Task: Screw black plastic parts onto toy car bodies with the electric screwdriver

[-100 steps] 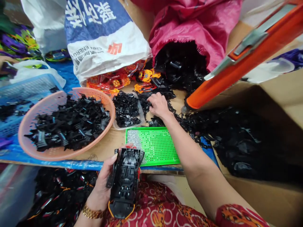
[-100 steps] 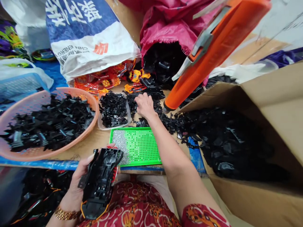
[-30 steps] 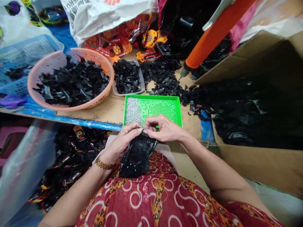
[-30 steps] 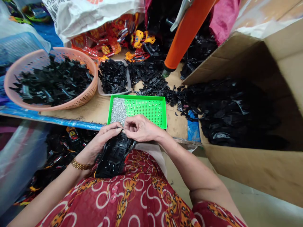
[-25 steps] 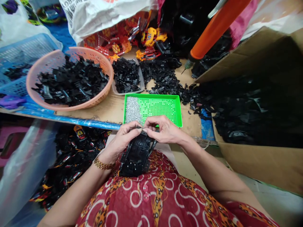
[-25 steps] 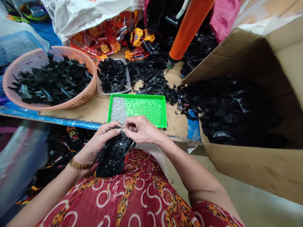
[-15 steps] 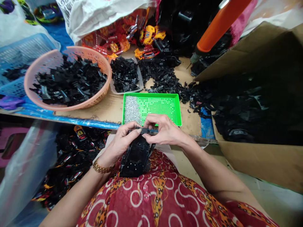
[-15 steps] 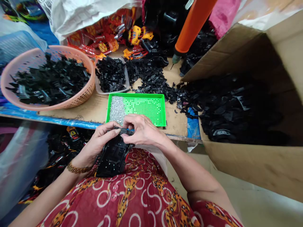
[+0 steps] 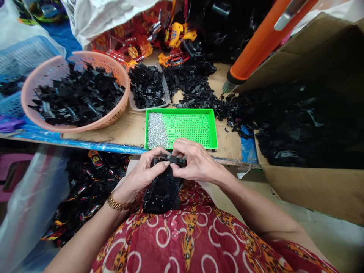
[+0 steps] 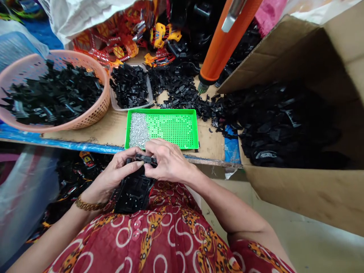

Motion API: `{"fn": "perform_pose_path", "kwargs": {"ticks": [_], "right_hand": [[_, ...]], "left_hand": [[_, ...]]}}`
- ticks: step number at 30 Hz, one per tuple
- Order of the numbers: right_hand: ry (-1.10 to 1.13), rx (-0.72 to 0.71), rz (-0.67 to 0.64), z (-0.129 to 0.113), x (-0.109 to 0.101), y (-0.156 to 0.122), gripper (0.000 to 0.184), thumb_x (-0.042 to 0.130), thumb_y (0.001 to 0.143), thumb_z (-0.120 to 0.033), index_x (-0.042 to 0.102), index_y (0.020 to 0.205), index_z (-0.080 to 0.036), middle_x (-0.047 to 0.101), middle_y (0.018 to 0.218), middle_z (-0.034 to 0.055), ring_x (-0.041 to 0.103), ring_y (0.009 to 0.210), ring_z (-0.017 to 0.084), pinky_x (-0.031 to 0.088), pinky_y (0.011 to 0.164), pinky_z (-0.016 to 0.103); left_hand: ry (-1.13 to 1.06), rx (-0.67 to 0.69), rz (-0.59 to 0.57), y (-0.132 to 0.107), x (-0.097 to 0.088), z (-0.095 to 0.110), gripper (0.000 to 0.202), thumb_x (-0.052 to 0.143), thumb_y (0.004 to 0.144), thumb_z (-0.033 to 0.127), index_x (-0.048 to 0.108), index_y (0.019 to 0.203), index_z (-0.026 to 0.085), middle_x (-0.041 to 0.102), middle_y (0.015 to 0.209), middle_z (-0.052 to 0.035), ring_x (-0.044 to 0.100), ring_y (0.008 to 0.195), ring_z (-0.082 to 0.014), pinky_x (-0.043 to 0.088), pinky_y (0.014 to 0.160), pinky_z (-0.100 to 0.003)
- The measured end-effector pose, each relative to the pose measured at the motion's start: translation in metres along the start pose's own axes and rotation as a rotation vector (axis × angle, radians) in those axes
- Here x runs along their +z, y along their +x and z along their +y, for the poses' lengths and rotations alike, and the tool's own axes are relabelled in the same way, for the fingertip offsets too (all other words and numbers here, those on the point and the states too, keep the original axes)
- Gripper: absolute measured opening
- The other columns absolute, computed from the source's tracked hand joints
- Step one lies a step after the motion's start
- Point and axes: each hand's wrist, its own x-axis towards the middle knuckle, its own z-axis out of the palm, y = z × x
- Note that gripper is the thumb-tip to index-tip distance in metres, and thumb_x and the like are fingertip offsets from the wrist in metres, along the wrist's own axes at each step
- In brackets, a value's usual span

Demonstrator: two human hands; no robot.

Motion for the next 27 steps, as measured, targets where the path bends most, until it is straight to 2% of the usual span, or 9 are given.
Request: {"fn": "perform_pose_path", "kwargs": {"ticks": [6,11,15,19,23,27], "right_hand": [[0.112,-0.061,0.029,0.000,-0.007,-0.005,0.009,0.061,0.075,-0.018,0.054,0.080,-0.019,0.054,0.078,-0.0007,0.047,0.072,0.013,0.038,0.067,0.028],[0.317,0.076,-0.033,0.004,-0.012,-0.007,0.005,0.061,0.074,-0.017,0.057,0.075,-0.019,0.056,0.072,-0.0029,0.048,0.065,0.010,0.039,0.061,0.025],[0.460,0.228,-0.128,0.008,-0.016,-0.002,0.006,0.063,0.071,-0.021,0.058,0.069,-0.018,0.052,0.063,-0.0049,0.044,0.059,0.008,0.036,0.056,0.024],[0.618,0.295,-0.180,0.015,-0.015,0.003,0.009,0.065,0.066,-0.021,0.057,0.066,-0.018,0.051,0.059,-0.0068,0.044,0.056,0.007,0.034,0.053,0.022],[0.701,0.303,-0.195,0.020,-0.008,0.005,0.014,0.066,0.061,-0.021,0.052,0.062,-0.020,0.044,0.054,-0.0095,0.037,0.053,0.006,0.028,0.050,0.021],[0.642,0.257,-0.186,0.019,-0.006,0.004,0.016,0.063,0.062,-0.021,0.048,0.059,-0.020,0.040,0.054,-0.0092,0.033,0.053,0.006,0.024,0.050,0.022]], "left_hand": [[-0.064,-0.027,0.022,-0.007,0.001,0.003,0.022,0.075,0.080,0.039,0.071,0.088,0.019,0.066,0.078,-0.0014,0.054,0.072,-0.0171,0.039,0.068,-0.027],[-0.099,-0.026,0.019,-0.007,0.004,0.005,0.018,0.075,0.081,0.036,0.072,0.087,0.020,0.064,0.071,0.0015,0.049,0.064,-0.0137,0.038,0.063,-0.025],[-0.080,-0.024,0.027,-0.005,0.006,0.004,0.019,0.076,0.080,0.037,0.072,0.086,0.020,0.064,0.071,0.0012,0.050,0.063,-0.0142,0.039,0.063,-0.026],[-0.077,-0.018,0.029,-0.005,0.006,0.001,0.021,0.076,0.081,0.040,0.073,0.087,0.020,0.064,0.068,0.0011,0.050,0.062,-0.0148,0.041,0.064,-0.026],[-0.110,-0.048,0.029,-0.005,0.007,0.001,0.019,0.076,0.082,0.038,0.073,0.089,0.020,0.065,0.073,0.0014,0.051,0.064,-0.0141,0.039,0.063,-0.025],[-0.102,-0.061,0.008,-0.006,0.008,0.003,0.018,0.075,0.082,0.036,0.072,0.091,0.020,0.065,0.076,0.0016,0.052,0.067,-0.0139,0.039,0.063,-0.025]]}}
